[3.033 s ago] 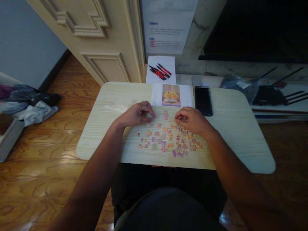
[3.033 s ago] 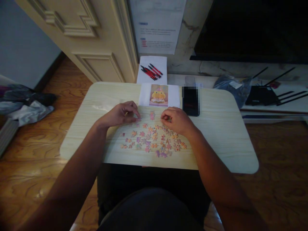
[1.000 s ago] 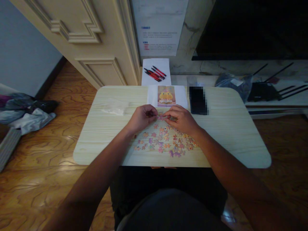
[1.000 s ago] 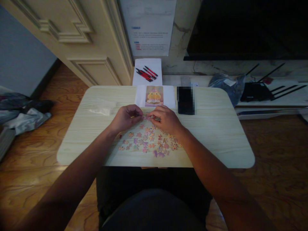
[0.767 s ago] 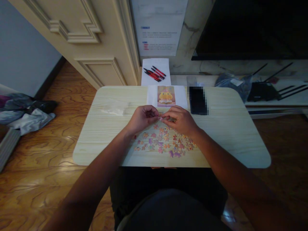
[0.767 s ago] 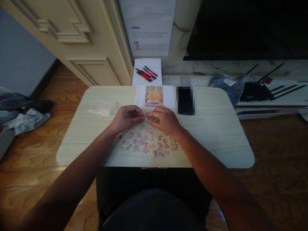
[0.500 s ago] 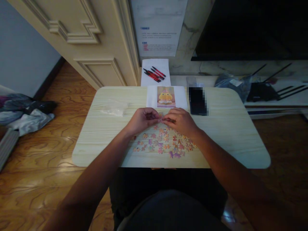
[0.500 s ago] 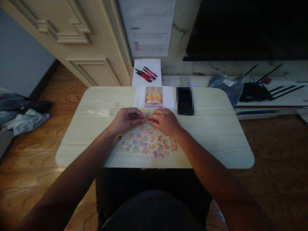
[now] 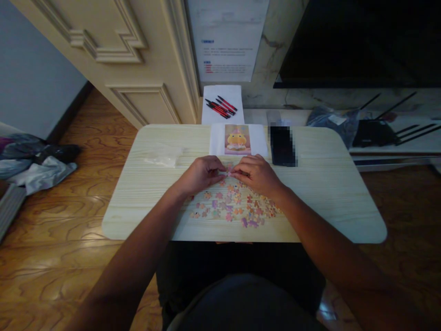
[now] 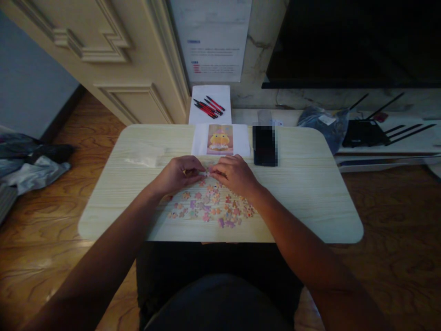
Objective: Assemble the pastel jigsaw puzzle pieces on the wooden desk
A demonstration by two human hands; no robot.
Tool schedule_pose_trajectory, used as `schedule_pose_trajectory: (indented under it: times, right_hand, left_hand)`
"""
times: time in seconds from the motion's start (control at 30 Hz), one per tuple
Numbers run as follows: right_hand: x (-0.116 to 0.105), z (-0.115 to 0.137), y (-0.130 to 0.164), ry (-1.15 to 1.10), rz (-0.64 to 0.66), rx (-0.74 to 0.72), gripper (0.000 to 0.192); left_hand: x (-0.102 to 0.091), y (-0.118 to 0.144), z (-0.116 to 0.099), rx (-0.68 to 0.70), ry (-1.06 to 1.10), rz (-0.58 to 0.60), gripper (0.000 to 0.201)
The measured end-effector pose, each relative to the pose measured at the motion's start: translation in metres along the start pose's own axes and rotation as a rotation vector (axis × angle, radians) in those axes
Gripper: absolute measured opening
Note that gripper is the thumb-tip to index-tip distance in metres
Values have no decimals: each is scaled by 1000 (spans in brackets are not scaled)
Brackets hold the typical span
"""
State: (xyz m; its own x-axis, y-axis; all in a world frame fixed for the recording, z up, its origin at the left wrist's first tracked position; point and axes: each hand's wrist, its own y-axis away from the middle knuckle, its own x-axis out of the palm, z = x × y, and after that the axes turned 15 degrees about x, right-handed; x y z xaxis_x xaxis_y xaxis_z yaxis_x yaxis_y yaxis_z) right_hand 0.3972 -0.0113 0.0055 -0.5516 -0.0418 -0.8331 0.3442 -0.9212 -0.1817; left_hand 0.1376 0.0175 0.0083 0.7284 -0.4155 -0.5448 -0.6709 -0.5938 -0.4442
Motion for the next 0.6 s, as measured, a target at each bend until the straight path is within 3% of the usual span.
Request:
schedule_pose_trajectory:
  times: [0.33,0.6]
  right_hand:
    - [-2,-12,-1,-78,-124,63,6]
    - [3,-11,0,-93,-64,37,11]
  left_hand:
    - [0,4,10,22,-173,36,16]
    - [0,4,12,28,-195,64,18]
